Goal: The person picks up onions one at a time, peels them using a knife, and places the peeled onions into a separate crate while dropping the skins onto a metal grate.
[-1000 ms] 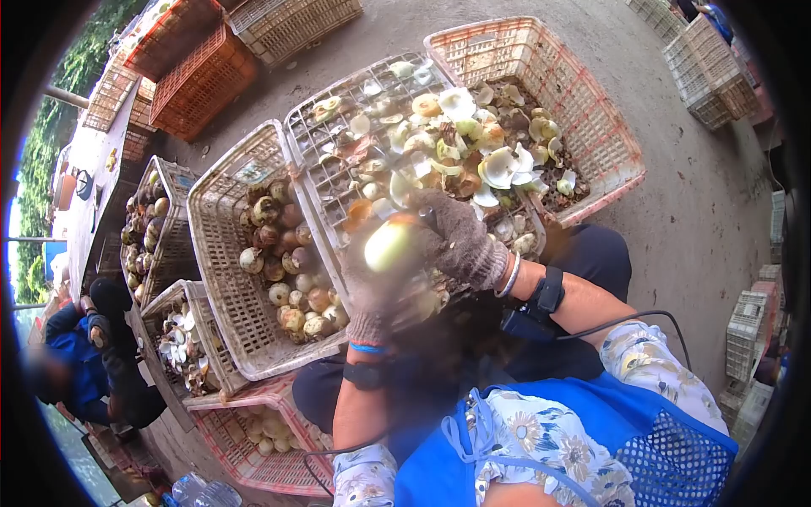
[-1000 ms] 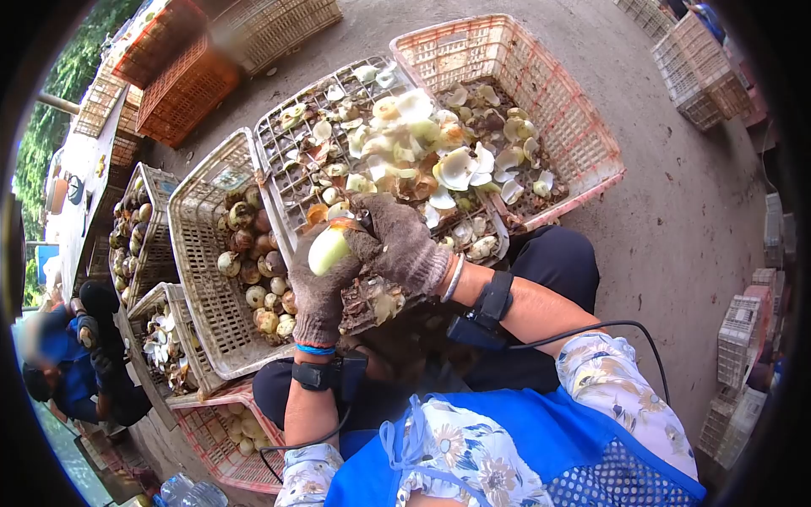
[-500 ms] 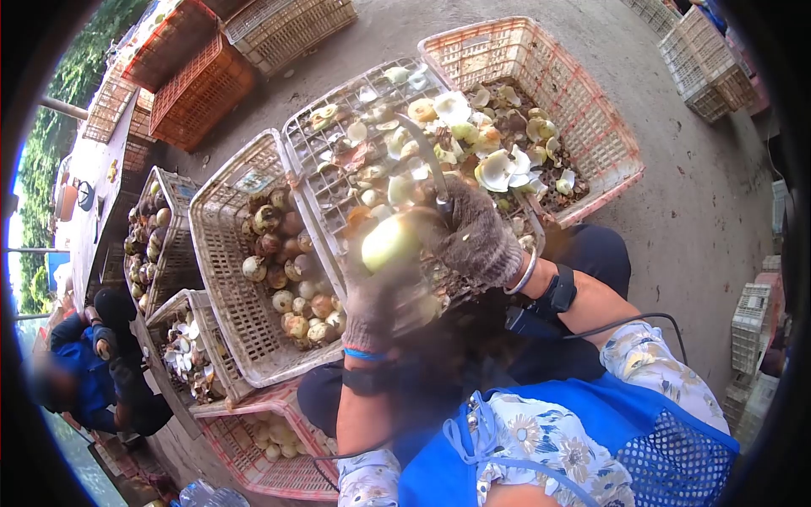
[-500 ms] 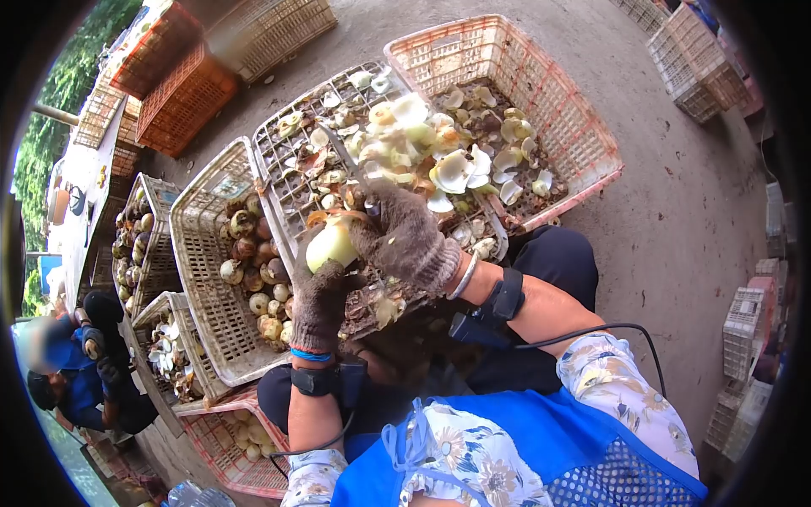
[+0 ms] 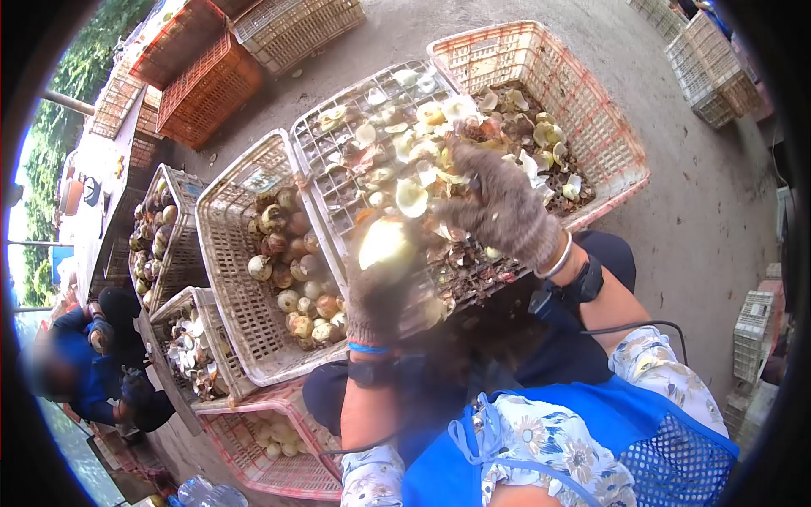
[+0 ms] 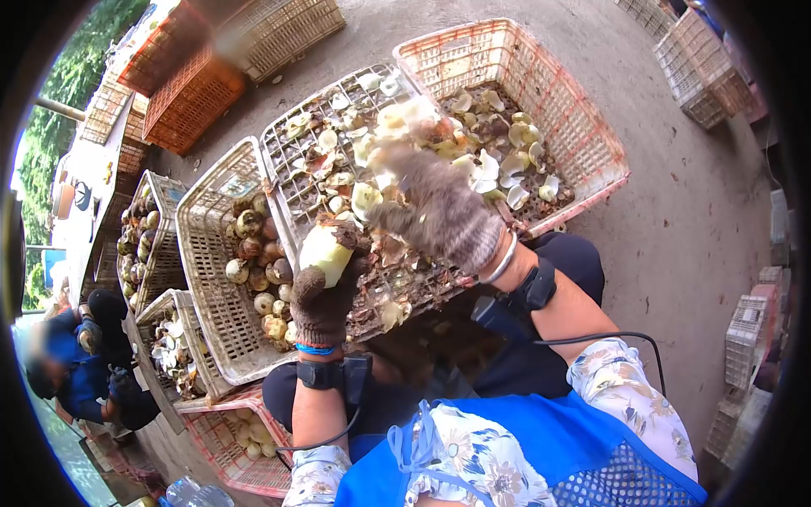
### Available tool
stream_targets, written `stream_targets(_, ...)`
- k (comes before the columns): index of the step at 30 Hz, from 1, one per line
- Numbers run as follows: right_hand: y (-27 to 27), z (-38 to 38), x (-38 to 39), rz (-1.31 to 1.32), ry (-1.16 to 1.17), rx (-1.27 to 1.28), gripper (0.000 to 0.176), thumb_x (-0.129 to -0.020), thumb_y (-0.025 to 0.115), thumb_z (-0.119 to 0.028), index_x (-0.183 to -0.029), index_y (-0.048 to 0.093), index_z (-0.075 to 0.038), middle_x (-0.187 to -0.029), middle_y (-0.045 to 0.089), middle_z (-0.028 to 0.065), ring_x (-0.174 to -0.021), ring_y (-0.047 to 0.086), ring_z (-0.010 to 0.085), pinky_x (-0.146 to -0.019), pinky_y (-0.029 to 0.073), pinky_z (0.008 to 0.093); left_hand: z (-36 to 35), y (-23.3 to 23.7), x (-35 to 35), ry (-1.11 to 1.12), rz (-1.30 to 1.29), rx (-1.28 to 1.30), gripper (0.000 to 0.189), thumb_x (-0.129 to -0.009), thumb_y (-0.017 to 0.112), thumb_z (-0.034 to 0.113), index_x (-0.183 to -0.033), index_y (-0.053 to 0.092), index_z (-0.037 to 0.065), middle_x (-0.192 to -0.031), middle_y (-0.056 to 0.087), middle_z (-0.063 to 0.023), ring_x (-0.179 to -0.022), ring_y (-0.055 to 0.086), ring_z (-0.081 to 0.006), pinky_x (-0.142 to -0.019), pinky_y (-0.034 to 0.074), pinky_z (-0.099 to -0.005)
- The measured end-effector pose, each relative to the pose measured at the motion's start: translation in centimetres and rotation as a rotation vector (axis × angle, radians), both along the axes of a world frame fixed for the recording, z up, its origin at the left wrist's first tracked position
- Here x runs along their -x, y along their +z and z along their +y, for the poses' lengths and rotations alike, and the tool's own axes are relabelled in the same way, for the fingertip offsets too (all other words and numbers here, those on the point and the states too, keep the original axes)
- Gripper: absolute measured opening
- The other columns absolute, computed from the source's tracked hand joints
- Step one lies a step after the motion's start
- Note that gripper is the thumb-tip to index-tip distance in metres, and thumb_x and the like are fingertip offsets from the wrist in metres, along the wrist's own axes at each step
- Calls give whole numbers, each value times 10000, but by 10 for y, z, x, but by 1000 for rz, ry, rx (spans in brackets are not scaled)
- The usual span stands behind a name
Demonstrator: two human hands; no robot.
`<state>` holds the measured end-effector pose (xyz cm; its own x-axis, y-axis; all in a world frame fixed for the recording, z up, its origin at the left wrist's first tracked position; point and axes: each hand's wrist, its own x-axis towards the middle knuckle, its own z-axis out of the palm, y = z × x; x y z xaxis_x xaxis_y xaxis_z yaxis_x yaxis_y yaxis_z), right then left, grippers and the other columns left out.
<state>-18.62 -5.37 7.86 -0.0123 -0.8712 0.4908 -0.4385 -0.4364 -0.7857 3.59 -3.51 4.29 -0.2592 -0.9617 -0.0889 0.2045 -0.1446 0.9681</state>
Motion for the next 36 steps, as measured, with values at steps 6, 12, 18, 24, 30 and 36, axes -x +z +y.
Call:
stream_targets(6,7,26,-21,-5,275,-226,518,-757,789,-234,-1182,607,0,-978,643,208,-881,649,364,-783,531,425,-4,32,9,51,-259,212,556,-656,768,-6,-1179,584,28,-1075,634,-85,-994,629,-182,-888,524,-321)
stream_targets(12,0,25,-17,176,219,-169,277,-768,709,-145,-1013,645,-31,-837,628,188,-768,654,359,-664,531,406,3,43,15,-53,-565,322,809,-538,883,205,-1249,557,-3,-1146,622,-101,-1055,602,-222,-926,504,-354)
stream_targets(18,-9,1,-16,27,-24,-483,241,-807,701,-200,-941,639,-10,-746,639,179,-713,655,330,-661,521,424,5,26,11,-53,-156,117,897,-584,845,315,-1334,483,-16,-1229,584,-149,-1127,587,-271,-984,489,-403)
stream_targets(24,6,13,-18,210,23,-241,398,-834,685,-207,-1158,570,-6,-984,599,239,-932,606,398,-814,502,464,4,15,-5,17,872,-318,794,-781,788,425,-1403,437,78,-1329,550,-141,-1242,519,-372,-1040,444,-562)
stream_targets(30,5,33,-32,444,246,2,264,-853,642,-155,-1067,586,-11,-880,586,166,-777,615,344,-649,511,428,0,15,-7,233,880,-334,793,-741,822,475,-1343,485,83,-1303,561,-126,-1196,540,-345,-990,486,-544)
stream_targets(36,1,38,-39,600,274,-39,278,-862,626,-186,-1085,578,-28,-828,584,130,-769,622,311,-631,511,413,-5,6,-12,301,202,-52,532,-912,613,479,-1238,543,64,-1235,576,-134,-1155,557,-286,-959,478,-427)
